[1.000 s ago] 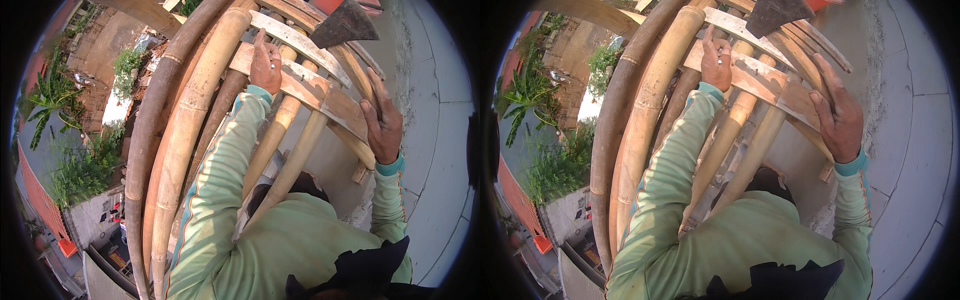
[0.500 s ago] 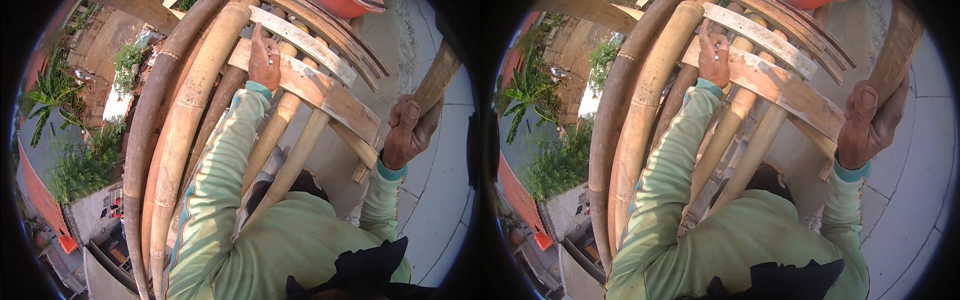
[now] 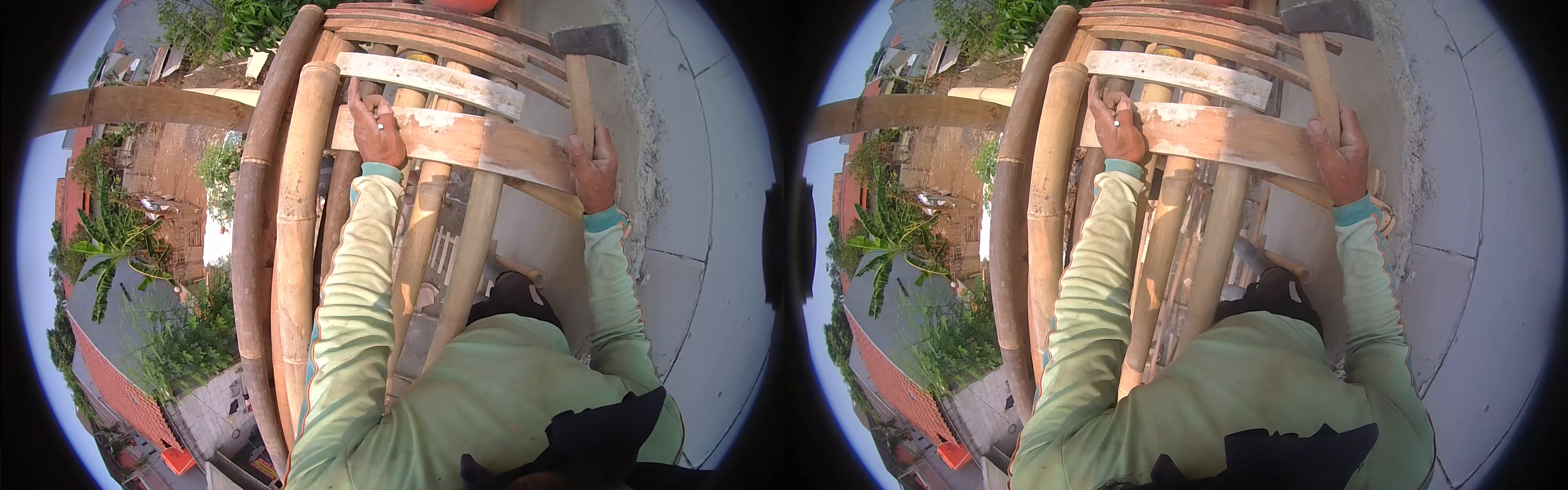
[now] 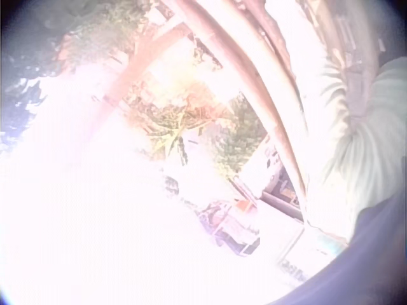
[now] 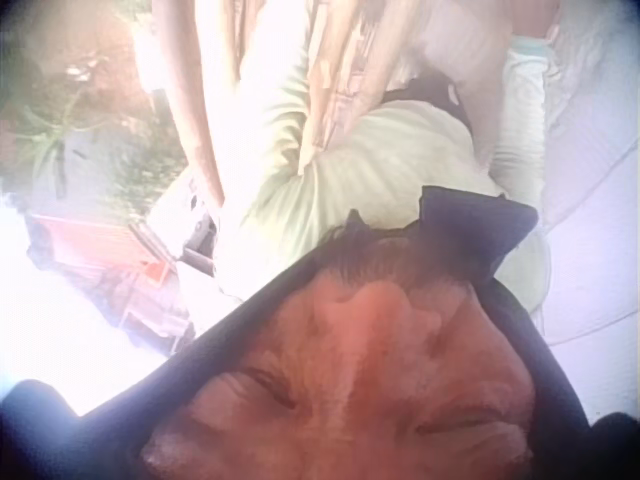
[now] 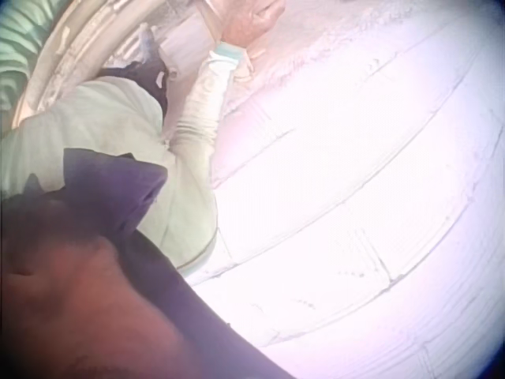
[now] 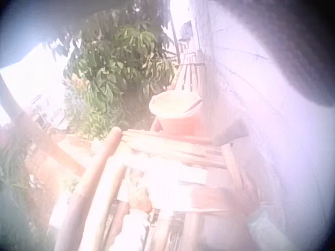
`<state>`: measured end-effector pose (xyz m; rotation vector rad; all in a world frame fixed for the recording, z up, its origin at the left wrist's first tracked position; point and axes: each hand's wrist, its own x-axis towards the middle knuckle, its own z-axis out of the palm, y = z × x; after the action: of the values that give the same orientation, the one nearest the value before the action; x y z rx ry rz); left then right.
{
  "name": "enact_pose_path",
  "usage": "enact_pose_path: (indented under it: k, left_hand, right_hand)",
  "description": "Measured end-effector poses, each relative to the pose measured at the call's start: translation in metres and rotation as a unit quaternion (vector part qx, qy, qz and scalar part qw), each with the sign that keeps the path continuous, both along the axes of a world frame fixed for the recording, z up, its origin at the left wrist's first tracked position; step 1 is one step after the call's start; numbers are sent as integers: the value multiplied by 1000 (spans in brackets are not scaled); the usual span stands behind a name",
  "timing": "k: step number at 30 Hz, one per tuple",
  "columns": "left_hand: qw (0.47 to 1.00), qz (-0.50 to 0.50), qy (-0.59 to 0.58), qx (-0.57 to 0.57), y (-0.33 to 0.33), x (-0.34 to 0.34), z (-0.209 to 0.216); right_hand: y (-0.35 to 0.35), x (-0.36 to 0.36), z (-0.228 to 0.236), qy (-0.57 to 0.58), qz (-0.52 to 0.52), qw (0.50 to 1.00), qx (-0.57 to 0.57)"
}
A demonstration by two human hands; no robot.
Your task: The person assembles a bamboo structure by hand, inserting and securing bamboo strips into a frame. They use a hammer to tap pieces into place and adjust the alignment of the components throughout the process.
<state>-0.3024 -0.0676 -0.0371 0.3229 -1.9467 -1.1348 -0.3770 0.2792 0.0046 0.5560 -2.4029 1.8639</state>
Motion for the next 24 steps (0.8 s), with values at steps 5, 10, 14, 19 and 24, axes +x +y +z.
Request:
enact_pose_path:
  k: [5,10,14,19,24]
  left_hand:
    - [998,-16,-1,67,-8,0,-1]
    - [968,-27,-81,236,59,39,24]
    - [715,-194,-116,661,125,87,50]
    - [703,-184,-54,685,145,86,42]
    - [747,-171,-63,639,141,64,57]
  right_hand:
    - [-17,-5,-29,-105,3,987,-119]
    - [-13,-9,-32,-9,-2,995,-97]
    - [-6,-6,-25,-21,-2,999,-44]
    - [-13,-11,-30,-15,-9,996,-89]
    - [-11,-14,-34,-31,1,995,-98]
